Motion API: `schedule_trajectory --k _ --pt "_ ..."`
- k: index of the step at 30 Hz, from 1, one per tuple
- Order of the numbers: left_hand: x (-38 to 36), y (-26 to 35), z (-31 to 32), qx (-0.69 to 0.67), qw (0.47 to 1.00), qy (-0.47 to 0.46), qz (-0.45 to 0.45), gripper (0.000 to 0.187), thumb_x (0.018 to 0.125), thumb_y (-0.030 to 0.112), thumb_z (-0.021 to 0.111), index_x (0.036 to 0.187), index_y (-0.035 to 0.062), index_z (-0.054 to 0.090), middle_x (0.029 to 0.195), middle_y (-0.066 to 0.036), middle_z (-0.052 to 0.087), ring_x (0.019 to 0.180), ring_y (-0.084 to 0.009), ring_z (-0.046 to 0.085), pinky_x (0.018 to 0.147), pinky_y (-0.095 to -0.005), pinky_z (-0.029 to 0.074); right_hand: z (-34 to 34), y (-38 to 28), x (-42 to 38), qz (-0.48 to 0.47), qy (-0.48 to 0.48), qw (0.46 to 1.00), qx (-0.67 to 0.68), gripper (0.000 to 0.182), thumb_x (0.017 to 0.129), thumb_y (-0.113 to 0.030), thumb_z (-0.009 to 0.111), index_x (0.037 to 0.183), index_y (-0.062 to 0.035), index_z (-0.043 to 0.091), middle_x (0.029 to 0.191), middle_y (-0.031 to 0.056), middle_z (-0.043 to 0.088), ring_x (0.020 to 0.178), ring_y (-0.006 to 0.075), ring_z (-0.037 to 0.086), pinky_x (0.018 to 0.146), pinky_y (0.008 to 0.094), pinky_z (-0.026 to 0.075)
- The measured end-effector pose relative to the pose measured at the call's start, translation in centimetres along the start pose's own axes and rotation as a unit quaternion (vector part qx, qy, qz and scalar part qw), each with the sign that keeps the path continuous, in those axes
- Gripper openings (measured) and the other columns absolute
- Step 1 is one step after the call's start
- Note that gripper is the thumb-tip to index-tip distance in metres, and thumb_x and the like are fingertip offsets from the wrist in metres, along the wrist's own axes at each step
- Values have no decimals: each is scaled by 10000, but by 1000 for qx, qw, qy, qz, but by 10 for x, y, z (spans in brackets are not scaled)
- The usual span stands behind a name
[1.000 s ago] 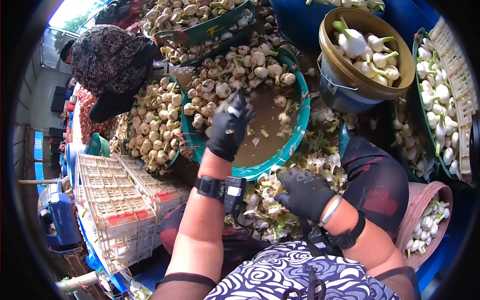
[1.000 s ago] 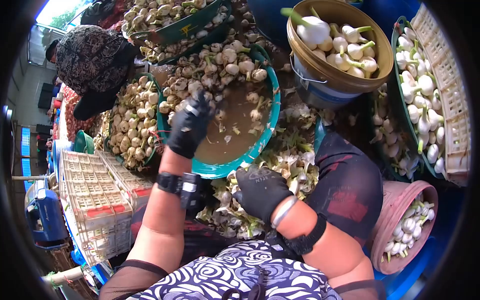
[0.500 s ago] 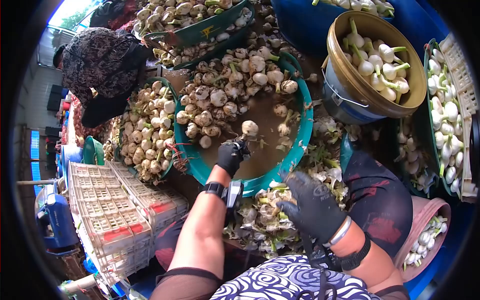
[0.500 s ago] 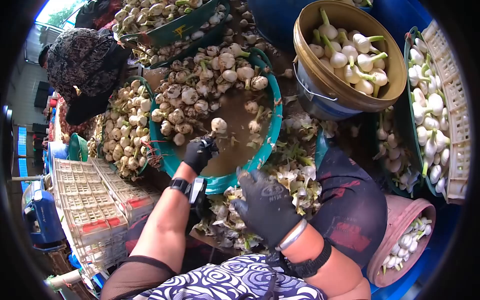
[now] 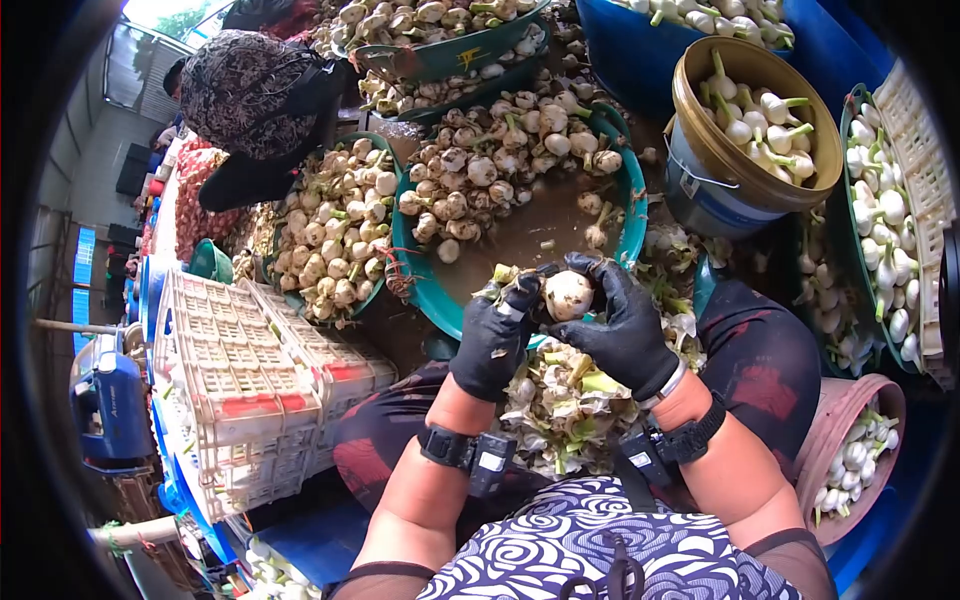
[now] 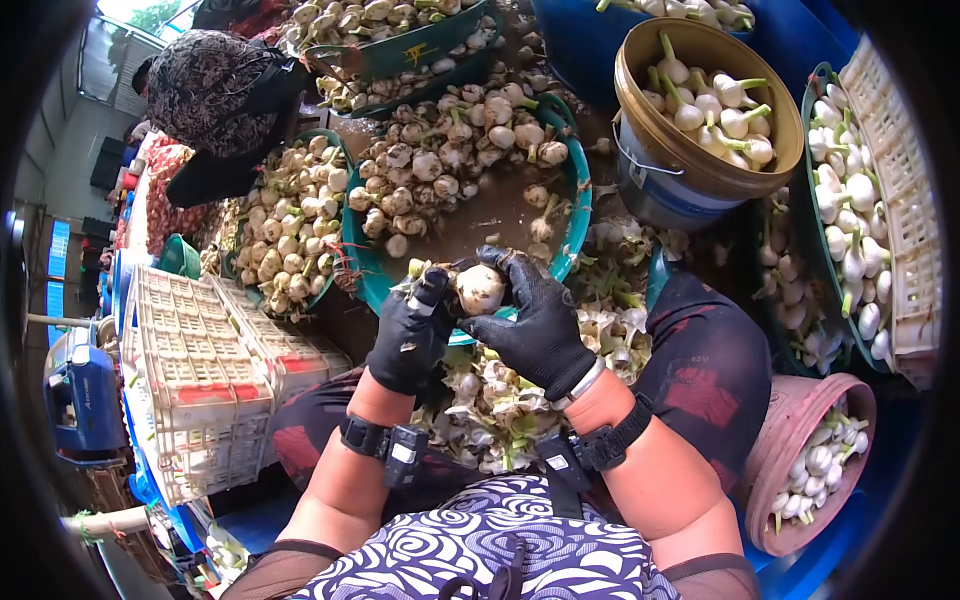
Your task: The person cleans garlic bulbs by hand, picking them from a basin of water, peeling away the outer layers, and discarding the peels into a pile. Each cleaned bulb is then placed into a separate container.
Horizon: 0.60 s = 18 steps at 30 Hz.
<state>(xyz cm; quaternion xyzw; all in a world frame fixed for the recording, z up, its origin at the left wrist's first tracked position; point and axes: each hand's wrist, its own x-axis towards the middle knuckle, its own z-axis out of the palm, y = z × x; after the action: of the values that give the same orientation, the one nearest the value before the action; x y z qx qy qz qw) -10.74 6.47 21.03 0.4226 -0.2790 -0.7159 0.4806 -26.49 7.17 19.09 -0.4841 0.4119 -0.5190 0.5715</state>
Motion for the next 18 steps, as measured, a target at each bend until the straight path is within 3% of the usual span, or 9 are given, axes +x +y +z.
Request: schedule_trajectory --k 2,4,6,13,14,15,16,17,18 --pt "2 -2 -1 37 999 28 22 275 923 161 551 1102 -46 575 1006 -88 634 886 -186 622 786 -314 502 -1 3 2 -65 30 992 -103 636 602 -101 807 1165 -13 527 1095 110 591 1023 198 587 892 313 482" --pt "0 4 0 118 991 28 55 202 918 123 539 1032 -28 608 969 -108 643 833 -209 637 736 -309 514 0 -2 1 -32 19 998 -58 599 632 -42 783 1165 -1 513 1085 108 592 1018 194 589 885 324 499" --pt "-3 7 -8 331 934 -8 131 140 891 106 561 943 -4 630 899 -129 638 754 -242 639 673 -314 523 0 -6 1 105 14 975 198 571 674 36 738 1185 15 484 1098 112 584 1019 189 586 893 318 507" --pt "-4 9 0 382 899 -17 213 104 806 -6 595 904 12 625 816 -128 616 698 -286 623 615 -329 515 -6 -7 3 129 22 967 217 576 699 78 715 1208 25 450 1151 120 554 1027 197 582 901 324 511" --pt "-2 9 0 184 977 8 104 126 802 -22 594 922 7 619 819 -116 618 699 -265 625 614 -325 514 -6 -6 3 129 23 967 217 576 699 78 715 1208 25 450 1151 120 554 1027 197 582 901 324 511" --pt "-1 9 1 -25 999 32 -11 149 798 -38 592 939 2 612 822 -103 620 700 -245 627 613 -321 514 -6 -5 3 101 17 970 219 585 705 67 717 1219 24 443 1150 119 554 1028 192 581 904 320 507" --pt "-1 7 2 -25 999 31 -12 149 798 -38 592 939 2 612 822 -103 620 700 -245 627 613 -321 514 -6 -3 2 73 12 972 221 593 711 57 720 1230 22 435 1148 117 554 1029 188 579 907 316 503" --pt "-2 6 3 194 976 18 100 136 818 -20 587 952 -10 604 831 -89 620 703 -210 626 619 -307 515 -5 -2 2 73 13 972 221 593 711 57 720 1230 22 435 1148 117 554 1029 188 579 907 316 503" --pt "-2 5 4 400 893 4 207 129 838 -2 581 964 -23 596 840 -74 620 706 -176 625 625 -293 517 -3 0 1 59 10 975 212 592 721 48 716 1238 21 429 1143 115 555 1027 182 578 898 314 505"
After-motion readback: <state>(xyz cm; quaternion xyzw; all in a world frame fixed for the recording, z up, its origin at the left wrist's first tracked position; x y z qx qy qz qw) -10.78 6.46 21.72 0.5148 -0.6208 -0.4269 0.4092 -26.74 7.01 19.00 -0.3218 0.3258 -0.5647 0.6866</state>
